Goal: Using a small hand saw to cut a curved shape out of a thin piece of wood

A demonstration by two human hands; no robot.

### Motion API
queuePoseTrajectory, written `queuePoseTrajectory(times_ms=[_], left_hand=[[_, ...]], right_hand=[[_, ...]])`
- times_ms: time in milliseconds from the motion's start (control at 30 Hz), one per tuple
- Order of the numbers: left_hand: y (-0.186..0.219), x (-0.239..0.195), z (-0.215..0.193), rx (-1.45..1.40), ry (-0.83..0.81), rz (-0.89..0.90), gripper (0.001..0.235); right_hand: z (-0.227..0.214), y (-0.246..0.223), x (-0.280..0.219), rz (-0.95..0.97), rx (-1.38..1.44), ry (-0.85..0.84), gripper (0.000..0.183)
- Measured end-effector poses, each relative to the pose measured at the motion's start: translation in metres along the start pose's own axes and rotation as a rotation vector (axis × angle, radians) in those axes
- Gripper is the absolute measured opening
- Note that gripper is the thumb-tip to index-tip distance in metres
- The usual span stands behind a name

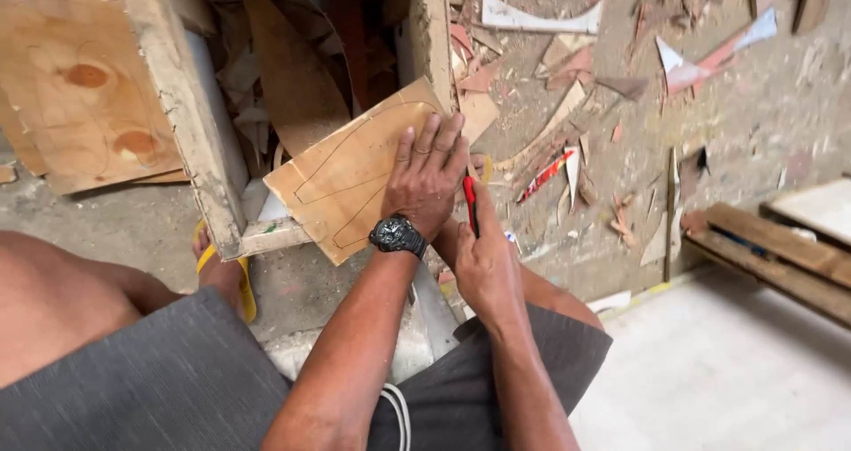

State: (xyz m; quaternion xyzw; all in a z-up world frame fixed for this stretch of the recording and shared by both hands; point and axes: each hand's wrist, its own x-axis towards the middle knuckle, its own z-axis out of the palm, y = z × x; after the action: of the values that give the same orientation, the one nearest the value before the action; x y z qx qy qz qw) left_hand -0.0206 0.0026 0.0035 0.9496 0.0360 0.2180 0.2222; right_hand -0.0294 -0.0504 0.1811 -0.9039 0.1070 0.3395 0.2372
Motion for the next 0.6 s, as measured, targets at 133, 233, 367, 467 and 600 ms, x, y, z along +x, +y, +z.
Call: queuePoseTrajectory(times_ms=[133,233,367,467,600], left_hand=[[0.000,-0.003,-0.003,0.050,-0.007,-0.023,0.031],[0.001,0.004,0.003,0.034,0.033,-0.019,0.033],[0.002,0.000,0.005,0.048,0.005,-0.006,0.035],[-0.005,-0.001,-0.006,0.016,-0.081,0.022,0.031],[-0.007,-0.004,-0.006,-0.043,-0.193,0.058,0.050]], right_hand=[[0.008,0.003,0.001,0.030,-0.015,-0.006,0.060],[0.007,0.007,0.009,0.034,0.017,0.053,0.058],[-0.004,0.002,-0.003,-0.012,-0.021,0.031,0.059],[-0.008,0.011,-0.030,-0.059,-0.002,0.021,0.060],[-0.022,0.008,-0.088,0.030,0.057,0.001,0.062]])
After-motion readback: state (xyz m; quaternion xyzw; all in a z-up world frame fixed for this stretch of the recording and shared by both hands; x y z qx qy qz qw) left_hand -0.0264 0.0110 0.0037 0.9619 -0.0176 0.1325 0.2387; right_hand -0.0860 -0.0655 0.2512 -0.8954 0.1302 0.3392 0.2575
